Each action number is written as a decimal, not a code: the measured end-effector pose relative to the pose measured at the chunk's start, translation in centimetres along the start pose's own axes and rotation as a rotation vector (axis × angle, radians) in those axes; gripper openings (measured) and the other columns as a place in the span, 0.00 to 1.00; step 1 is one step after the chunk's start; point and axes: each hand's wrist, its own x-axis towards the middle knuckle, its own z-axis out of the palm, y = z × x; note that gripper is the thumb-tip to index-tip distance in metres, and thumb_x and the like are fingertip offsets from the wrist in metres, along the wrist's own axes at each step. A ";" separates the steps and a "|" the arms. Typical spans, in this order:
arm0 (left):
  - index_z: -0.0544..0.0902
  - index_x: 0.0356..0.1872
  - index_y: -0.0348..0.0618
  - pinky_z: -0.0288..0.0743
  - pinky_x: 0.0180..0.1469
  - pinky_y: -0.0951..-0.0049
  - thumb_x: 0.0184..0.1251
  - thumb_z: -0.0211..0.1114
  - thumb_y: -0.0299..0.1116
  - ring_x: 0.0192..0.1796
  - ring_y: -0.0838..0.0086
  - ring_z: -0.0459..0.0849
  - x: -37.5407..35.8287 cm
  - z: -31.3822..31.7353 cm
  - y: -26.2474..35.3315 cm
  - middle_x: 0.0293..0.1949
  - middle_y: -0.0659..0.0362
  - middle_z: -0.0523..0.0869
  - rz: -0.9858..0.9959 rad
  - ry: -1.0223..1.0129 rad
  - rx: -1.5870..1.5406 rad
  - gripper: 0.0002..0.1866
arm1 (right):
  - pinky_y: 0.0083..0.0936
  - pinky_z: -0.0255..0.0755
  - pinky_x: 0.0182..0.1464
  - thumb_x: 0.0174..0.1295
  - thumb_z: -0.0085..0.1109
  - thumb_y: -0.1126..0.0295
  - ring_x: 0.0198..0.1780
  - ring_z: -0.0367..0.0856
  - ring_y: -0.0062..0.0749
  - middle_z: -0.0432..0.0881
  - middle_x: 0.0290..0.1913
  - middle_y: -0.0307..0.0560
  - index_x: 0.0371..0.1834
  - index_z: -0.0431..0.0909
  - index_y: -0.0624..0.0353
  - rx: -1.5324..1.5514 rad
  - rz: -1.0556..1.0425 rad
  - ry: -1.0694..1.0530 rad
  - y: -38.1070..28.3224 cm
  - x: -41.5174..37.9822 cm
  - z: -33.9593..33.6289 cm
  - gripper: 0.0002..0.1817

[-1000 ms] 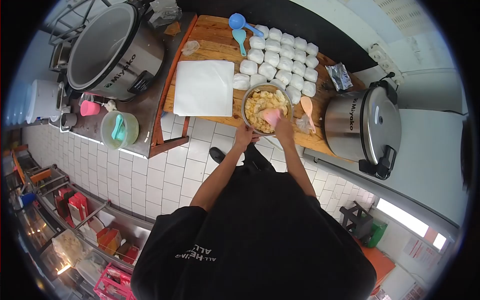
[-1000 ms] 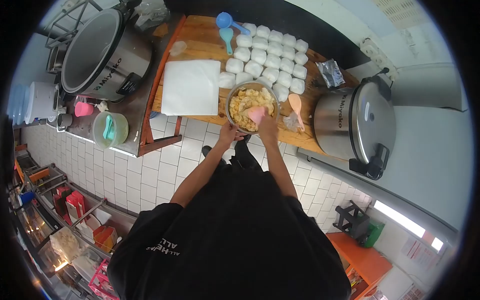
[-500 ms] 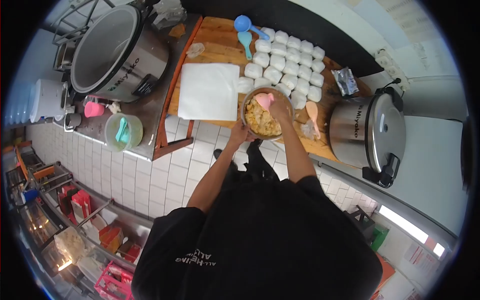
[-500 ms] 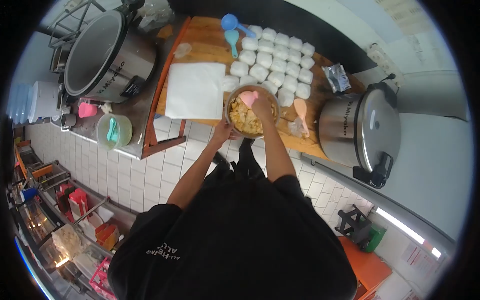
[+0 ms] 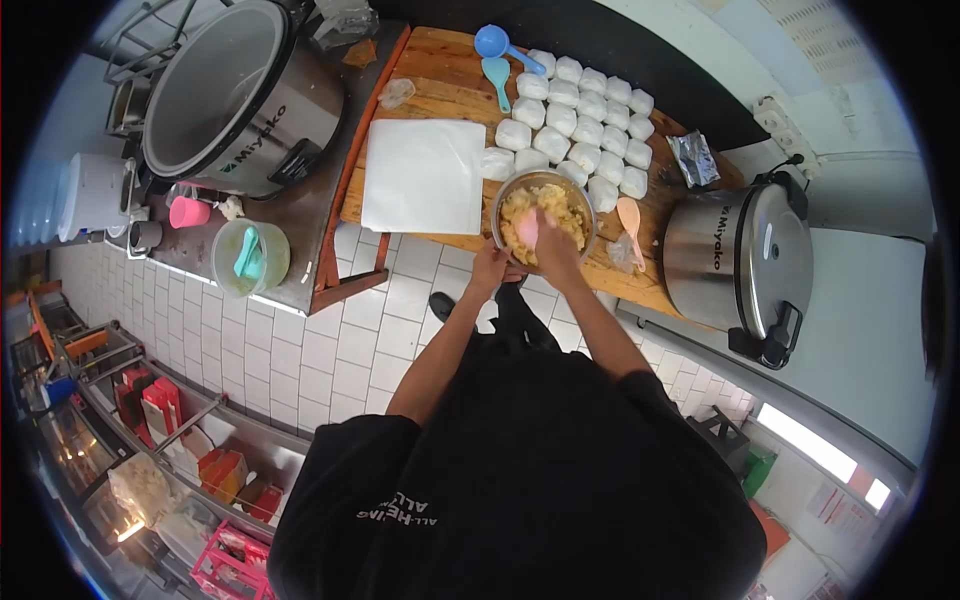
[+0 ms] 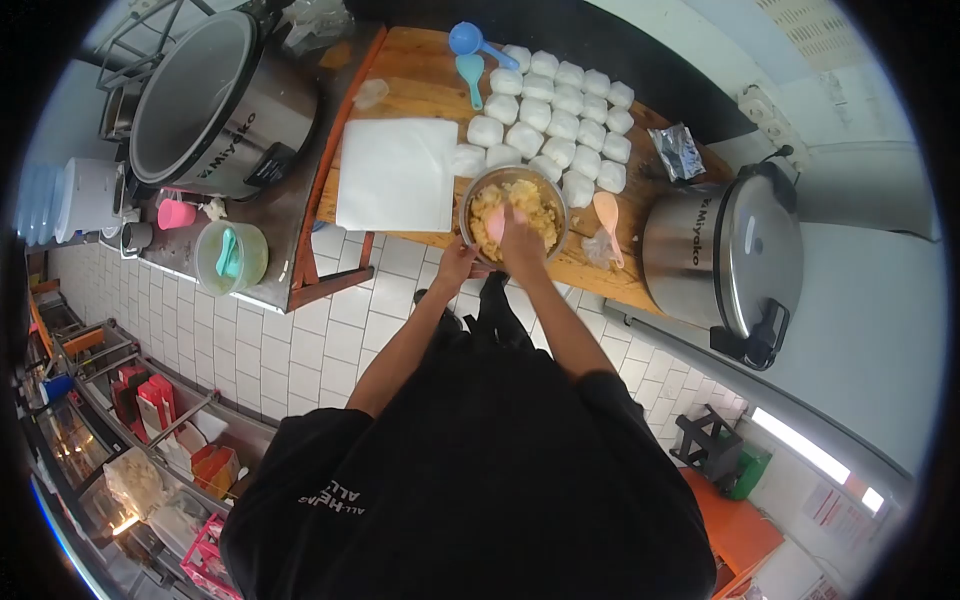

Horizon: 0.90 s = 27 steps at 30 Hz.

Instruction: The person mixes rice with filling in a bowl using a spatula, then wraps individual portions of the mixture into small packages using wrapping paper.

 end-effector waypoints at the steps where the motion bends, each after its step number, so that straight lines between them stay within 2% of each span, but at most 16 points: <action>1: 0.67 0.53 0.37 0.86 0.27 0.70 0.73 0.50 0.29 0.30 0.61 0.88 -0.3 0.1 0.3 0.40 0.47 0.82 -0.006 0.010 -0.032 0.11 | 0.50 0.76 0.41 0.65 0.42 0.69 0.38 0.84 0.57 0.82 0.35 0.65 0.66 0.67 0.49 0.030 0.003 0.111 0.4 1.6 0.9 0.24; 2: 0.67 0.53 0.37 0.86 0.27 0.70 0.73 0.50 0.29 0.30 0.61 0.88 -0.1 -0.2 0.0 0.40 0.47 0.82 -0.018 0.008 -0.027 0.11 | 0.51 0.75 0.42 0.65 0.40 0.70 0.39 0.83 0.57 0.82 0.34 0.63 0.67 0.65 0.49 0.026 0.024 -0.046 0.3 3.0 -1.1 0.25; 3: 0.67 0.53 0.38 0.86 0.27 0.69 0.74 0.49 0.29 0.30 0.61 0.88 0.4 -0.3 -0.3 0.39 0.47 0.82 -0.013 -0.004 -0.037 0.11 | 0.51 0.75 0.42 0.65 0.40 0.70 0.39 0.83 0.57 0.82 0.34 0.63 0.67 0.65 0.49 0.029 0.041 -0.053 0.5 1.7 -1.4 0.25; 6: 0.67 0.53 0.39 0.86 0.27 0.69 0.75 0.48 0.30 0.30 0.61 0.88 1.2 0.2 0.6 0.39 0.48 0.82 -0.005 -0.024 -0.018 0.11 | 0.49 0.75 0.40 0.62 0.44 0.74 0.38 0.83 0.56 0.82 0.34 0.62 0.66 0.65 0.53 0.055 -0.006 0.142 0.4 0.2 -3.6 0.25; 9: 0.66 0.51 0.40 0.86 0.28 0.68 0.75 0.48 0.30 0.31 0.61 0.88 0.0 0.4 -0.1 0.39 0.49 0.82 -0.007 -0.006 0.001 0.09 | 0.49 0.75 0.41 0.62 0.46 0.73 0.39 0.83 0.57 0.83 0.34 0.61 0.66 0.64 0.53 0.079 0.094 -0.018 -0.7 -2.8 -3.4 0.26; 12: 0.67 0.49 0.39 0.86 0.28 0.68 0.75 0.48 0.30 0.30 0.63 0.88 0.9 0.7 -1.4 0.37 0.50 0.83 -0.006 0.017 0.010 0.08 | 0.49 0.75 0.43 0.63 0.47 0.68 0.41 0.83 0.57 0.83 0.37 0.61 0.63 0.68 0.52 0.071 0.108 -0.091 1.6 1.9 0.5 0.23; 14: 0.66 0.57 0.45 0.85 0.29 0.72 0.76 0.48 0.33 0.35 0.62 0.89 1.5 0.9 -2.3 0.40 0.50 0.84 -0.025 0.008 -0.043 0.13 | 0.49 0.75 0.44 0.63 0.48 0.66 0.41 0.82 0.60 0.83 0.40 0.59 0.57 0.73 0.53 0.042 0.085 -0.188 3.0 4.9 -0.8 0.19; 15: 0.66 0.57 0.45 0.85 0.29 0.72 0.76 0.48 0.33 0.35 0.62 0.89 1.4 1.1 -2.0 0.40 0.50 0.84 -0.007 0.001 -0.046 0.13 | 0.49 0.75 0.44 0.63 0.48 0.66 0.41 0.82 0.60 0.83 0.40 0.59 0.57 0.73 0.53 0.035 0.079 -0.170 3.2 4.0 -1.8 0.19; 17: 0.65 0.58 0.46 0.85 0.30 0.73 0.76 0.47 0.33 0.35 0.64 0.89 0.9 1.2 -1.8 0.40 0.50 0.84 0.021 0.002 -0.010 0.13 | 0.49 0.75 0.45 0.64 0.48 0.66 0.42 0.82 0.59 0.82 0.42 0.59 0.60 0.71 0.52 0.025 -0.075 0.002 3.4 1.0 -2.8 0.20; 18: 0.67 0.49 0.39 0.87 0.29 0.67 0.75 0.48 0.31 0.31 0.63 0.89 0.6 1.5 -1.7 0.36 0.47 0.83 0.032 0.027 -0.060 0.09 | 0.49 0.75 0.45 0.64 0.48 0.66 0.42 0.82 0.59 0.82 0.42 0.59 0.60 0.71 0.52 0.017 -0.089 -0.008 3.2 0.3 -2.4 0.20; 21: 0.67 0.50 0.39 0.87 0.29 0.67 0.75 0.47 0.31 0.30 0.62 0.88 0.1 2.2 -2.4 0.33 0.48 0.83 0.036 0.046 -0.140 0.09 | 0.50 0.74 0.46 0.66 0.45 0.65 0.43 0.81 0.60 0.82 0.43 0.60 0.67 0.65 0.48 0.111 0.127 -0.027 1.2 -1.1 -0.2 0.24; 22: 0.67 0.50 0.39 0.87 0.29 0.67 0.75 0.47 0.31 0.30 0.62 0.88 -0.6 2.5 -3.2 0.33 0.48 0.83 0.028 0.049 -0.141 0.09 | 0.51 0.73 0.46 0.66 0.44 0.67 0.44 0.81 0.60 0.82 0.43 0.60 0.65 0.68 0.49 0.105 0.182 0.020 0.5 -0.2 -0.2 0.23; 23: 0.68 0.50 0.38 0.86 0.28 0.67 0.75 0.48 0.32 0.30 0.63 0.88 0.4 2.3 -2.9 0.32 0.49 0.83 0.047 0.052 -0.152 0.10 | 0.51 0.73 0.46 0.66 0.44 0.67 0.44 0.81 0.60 0.82 0.43 0.60 0.65 0.68 0.49 0.113 0.172 0.042 0.5 2.4 -0.9 0.23; 25: 0.68 0.50 0.38 0.86 0.27 0.68 0.75 0.49 0.34 0.29 0.64 0.88 -1.4 2.4 -3.8 0.31 0.50 0.83 0.033 0.056 -0.169 0.11 | 0.50 0.73 0.47 0.67 0.43 0.66 0.45 0.81 0.58 0.82 0.43 0.61 0.64 0.69 0.50 0.123 0.094 -0.156 2.8 3.3 -1.7 0.22; 26: 0.69 0.49 0.38 0.85 0.26 0.69 0.75 0.50 0.35 0.29 0.65 0.88 -1.9 1.9 -2.6 0.31 0.51 0.83 -0.015 -0.029 -0.086 0.11 | 0.50 0.73 0.47 0.67 0.43 0.66 0.45 0.81 0.58 0.82 0.43 0.61 0.64 0.69 0.50 0.124 0.092 -0.138 3.6 3.2 -2.5 0.22; 27: 0.69 0.48 0.37 0.84 0.25 0.71 0.75 0.50 0.36 0.29 0.67 0.87 -1.2 1.5 -0.9 0.31 0.51 0.83 -0.047 -0.112 -0.003 0.12 | 0.49 0.73 0.46 0.68 0.42 0.64 0.44 0.81 0.58 0.82 0.41 0.62 0.63 0.70 0.51 0.208 0.072 -0.014 4.3 3.2 -3.6 0.21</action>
